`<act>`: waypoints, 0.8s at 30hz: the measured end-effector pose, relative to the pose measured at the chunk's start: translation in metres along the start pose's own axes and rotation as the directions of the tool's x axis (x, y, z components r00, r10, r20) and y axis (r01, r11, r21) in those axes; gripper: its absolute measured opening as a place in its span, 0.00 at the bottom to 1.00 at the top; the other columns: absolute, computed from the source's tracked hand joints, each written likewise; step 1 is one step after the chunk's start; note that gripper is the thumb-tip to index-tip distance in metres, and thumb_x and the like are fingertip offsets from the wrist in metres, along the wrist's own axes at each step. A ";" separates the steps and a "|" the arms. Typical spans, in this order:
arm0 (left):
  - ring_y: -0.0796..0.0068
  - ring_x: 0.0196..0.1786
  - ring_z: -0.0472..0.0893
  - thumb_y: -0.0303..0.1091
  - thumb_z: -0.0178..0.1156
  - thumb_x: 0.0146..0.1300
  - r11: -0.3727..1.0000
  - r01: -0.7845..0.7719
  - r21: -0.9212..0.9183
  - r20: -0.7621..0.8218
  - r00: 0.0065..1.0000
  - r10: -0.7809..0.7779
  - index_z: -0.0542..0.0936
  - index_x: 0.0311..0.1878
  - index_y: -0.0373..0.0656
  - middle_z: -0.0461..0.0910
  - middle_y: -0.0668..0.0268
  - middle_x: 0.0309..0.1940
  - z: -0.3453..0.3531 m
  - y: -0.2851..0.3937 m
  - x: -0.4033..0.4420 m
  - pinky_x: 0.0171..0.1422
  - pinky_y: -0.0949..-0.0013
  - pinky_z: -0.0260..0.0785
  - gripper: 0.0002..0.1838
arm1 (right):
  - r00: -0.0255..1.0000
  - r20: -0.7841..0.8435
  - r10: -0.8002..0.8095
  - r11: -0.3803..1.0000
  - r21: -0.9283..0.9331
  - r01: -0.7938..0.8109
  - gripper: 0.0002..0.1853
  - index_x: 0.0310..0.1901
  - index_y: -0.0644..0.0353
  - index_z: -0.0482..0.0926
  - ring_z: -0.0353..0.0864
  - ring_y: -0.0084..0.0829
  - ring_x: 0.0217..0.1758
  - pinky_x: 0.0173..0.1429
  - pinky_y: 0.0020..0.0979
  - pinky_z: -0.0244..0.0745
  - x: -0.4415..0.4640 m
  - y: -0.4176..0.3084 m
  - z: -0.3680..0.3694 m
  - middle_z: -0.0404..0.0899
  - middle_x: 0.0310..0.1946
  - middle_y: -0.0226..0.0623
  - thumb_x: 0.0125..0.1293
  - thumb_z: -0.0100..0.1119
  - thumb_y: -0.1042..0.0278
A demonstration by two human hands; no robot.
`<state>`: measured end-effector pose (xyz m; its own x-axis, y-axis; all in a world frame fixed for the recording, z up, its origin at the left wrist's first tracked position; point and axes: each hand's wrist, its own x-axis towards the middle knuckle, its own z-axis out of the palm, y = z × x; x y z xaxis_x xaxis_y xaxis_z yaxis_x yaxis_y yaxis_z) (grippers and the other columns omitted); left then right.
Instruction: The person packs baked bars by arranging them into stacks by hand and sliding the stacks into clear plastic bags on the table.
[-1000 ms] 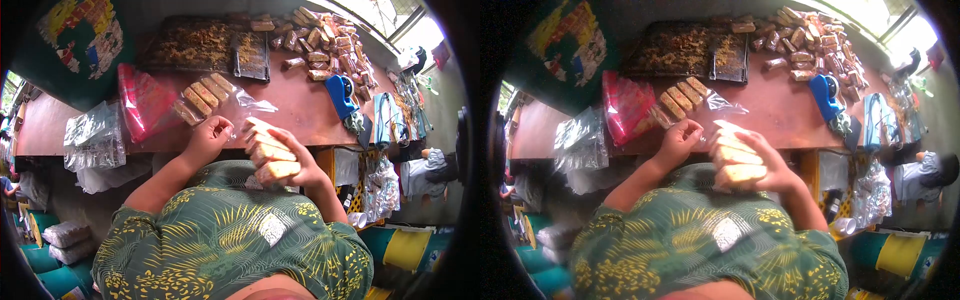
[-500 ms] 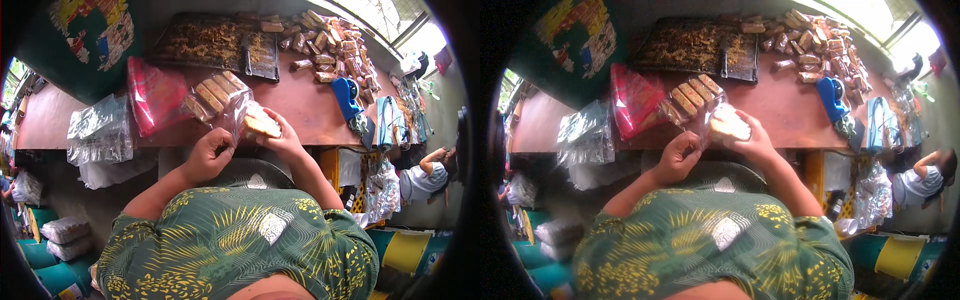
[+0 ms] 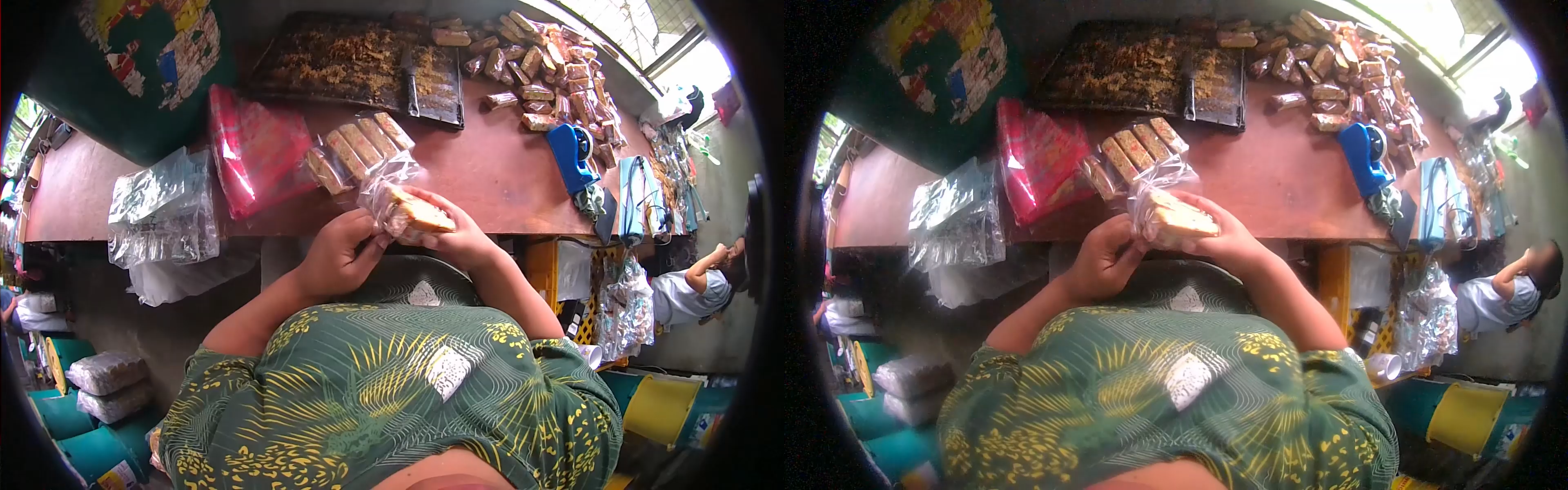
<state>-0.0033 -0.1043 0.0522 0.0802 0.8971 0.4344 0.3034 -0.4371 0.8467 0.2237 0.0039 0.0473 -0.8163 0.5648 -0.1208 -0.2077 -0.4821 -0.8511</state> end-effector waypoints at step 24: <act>0.58 0.40 0.83 0.31 0.66 0.63 0.924 -0.312 0.221 0.474 0.862 0.178 0.83 0.38 0.45 0.83 0.62 0.37 0.020 0.022 0.044 0.45 0.56 0.75 0.03 | 0.911 -0.225 -0.345 0.369 -0.925 -0.089 0.33 0.75 0.65 0.64 0.85 0.42 0.64 0.67 0.41 0.81 0.029 0.001 0.008 0.80 0.65 0.51 0.78 0.56 0.54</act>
<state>0.0262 -0.0736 0.0835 0.5735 0.7262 0.3791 0.4651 -0.6696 0.5791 0.1960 0.0144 0.0474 -0.5506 0.8319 0.0684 0.4948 0.3913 -0.7759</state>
